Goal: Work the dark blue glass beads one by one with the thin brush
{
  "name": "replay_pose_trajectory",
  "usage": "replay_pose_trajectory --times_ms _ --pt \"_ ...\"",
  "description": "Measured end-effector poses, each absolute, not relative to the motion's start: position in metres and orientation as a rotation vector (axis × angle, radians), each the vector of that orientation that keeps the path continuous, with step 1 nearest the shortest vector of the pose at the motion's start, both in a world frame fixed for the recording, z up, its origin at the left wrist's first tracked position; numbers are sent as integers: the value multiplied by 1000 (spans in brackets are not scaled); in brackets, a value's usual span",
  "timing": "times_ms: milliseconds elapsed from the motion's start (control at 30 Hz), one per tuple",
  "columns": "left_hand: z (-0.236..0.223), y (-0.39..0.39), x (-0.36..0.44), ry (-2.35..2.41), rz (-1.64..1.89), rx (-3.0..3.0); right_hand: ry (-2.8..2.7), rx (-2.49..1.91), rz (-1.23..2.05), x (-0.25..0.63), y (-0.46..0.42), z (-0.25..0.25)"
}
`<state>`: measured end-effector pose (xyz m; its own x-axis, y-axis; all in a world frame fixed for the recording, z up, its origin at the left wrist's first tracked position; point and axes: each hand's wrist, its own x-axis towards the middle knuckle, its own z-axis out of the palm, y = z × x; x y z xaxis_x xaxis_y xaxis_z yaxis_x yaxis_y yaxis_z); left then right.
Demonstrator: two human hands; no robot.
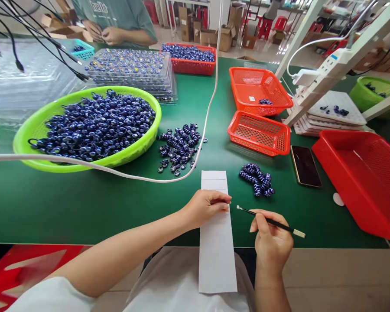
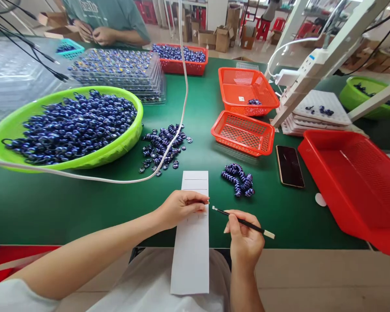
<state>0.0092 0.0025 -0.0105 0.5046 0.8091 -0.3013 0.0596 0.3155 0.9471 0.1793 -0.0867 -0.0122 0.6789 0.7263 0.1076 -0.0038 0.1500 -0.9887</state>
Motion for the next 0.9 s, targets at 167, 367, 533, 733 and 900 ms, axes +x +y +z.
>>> replay_pose_trajectory --times_ms 167,367,533,733,900 --pt "-10 0 6 913 597 1230 -679 -1346 590 177 -88 -11" --pt "-3 0 5 887 574 1306 -682 -1323 575 175 -87 -9" --pt "3 0 3 894 538 1379 -682 -1316 549 175 -86 -7" --pt "5 2 1 846 522 1291 -690 -1316 526 169 -85 -5" --pt "3 2 0 855 511 1224 -678 -1309 520 164 -85 -7"
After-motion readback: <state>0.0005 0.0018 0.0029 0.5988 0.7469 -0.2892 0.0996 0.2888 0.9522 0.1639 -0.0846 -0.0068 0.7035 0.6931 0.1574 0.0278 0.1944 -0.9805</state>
